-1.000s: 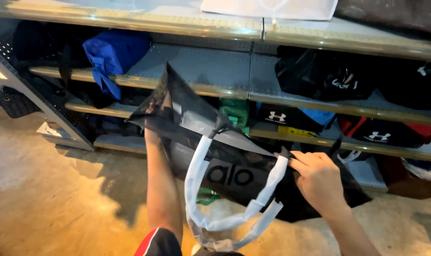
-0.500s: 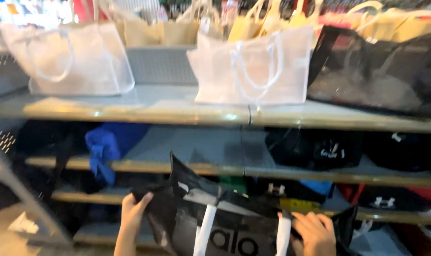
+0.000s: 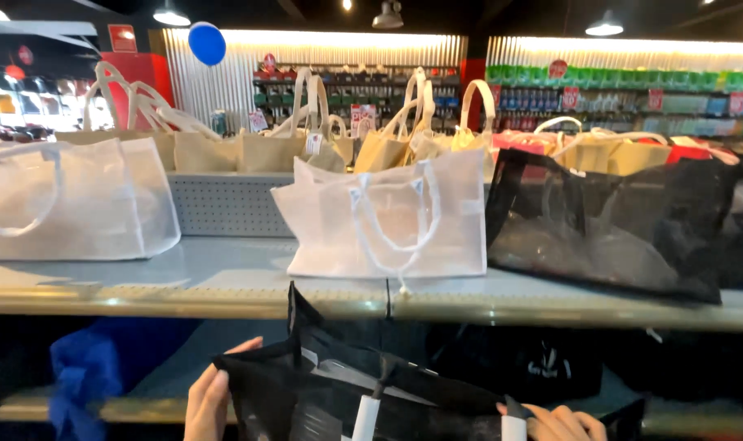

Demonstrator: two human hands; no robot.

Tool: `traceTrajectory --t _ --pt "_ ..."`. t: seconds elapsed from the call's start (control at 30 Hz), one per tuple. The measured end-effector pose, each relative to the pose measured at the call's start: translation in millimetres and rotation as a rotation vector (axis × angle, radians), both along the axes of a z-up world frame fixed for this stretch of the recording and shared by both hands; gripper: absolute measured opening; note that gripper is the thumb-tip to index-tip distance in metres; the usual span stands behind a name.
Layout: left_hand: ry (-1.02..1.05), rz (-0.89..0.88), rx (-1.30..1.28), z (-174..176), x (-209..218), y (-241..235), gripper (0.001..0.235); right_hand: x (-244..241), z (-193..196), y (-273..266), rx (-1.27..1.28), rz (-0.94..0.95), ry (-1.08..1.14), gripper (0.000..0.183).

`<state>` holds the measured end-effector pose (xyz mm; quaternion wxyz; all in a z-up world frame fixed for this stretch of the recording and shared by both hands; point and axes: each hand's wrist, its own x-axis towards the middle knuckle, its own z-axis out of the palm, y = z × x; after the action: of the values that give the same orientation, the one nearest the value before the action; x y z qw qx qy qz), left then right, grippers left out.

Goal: Organizing and straightening various handbags, tote bags, and backpacks on store shelves.

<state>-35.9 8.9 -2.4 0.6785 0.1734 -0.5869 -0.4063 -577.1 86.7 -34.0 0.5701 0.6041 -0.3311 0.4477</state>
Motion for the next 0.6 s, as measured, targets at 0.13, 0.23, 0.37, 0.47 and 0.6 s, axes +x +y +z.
traceTrajectory --t 0.13,0.23,0.37,0.47,0.6 --pt "0.111 -0.044 -0.195 28 -35 -66 0.065 -63 51 -55 0.133 -0.05 0.093 0.013" --pt "0.199 -0.117 -0.129 67 -59 -91 0.071 -94 78 -77 0.428 -0.132 0.2 0.049" --pt "0.225 0.019 -0.13 120 -66 -168 0.074 -66 178 -79 0.452 0.118 -0.006 0.044" --pt "0.062 0.43 -0.163 160 -63 -265 0.062 -49 244 -86 0.548 0.117 -0.19 0.035" --pt "-0.244 1.101 -0.633 155 -64 -431 0.081 -42 298 -104 0.692 0.037 -0.374 0.023"
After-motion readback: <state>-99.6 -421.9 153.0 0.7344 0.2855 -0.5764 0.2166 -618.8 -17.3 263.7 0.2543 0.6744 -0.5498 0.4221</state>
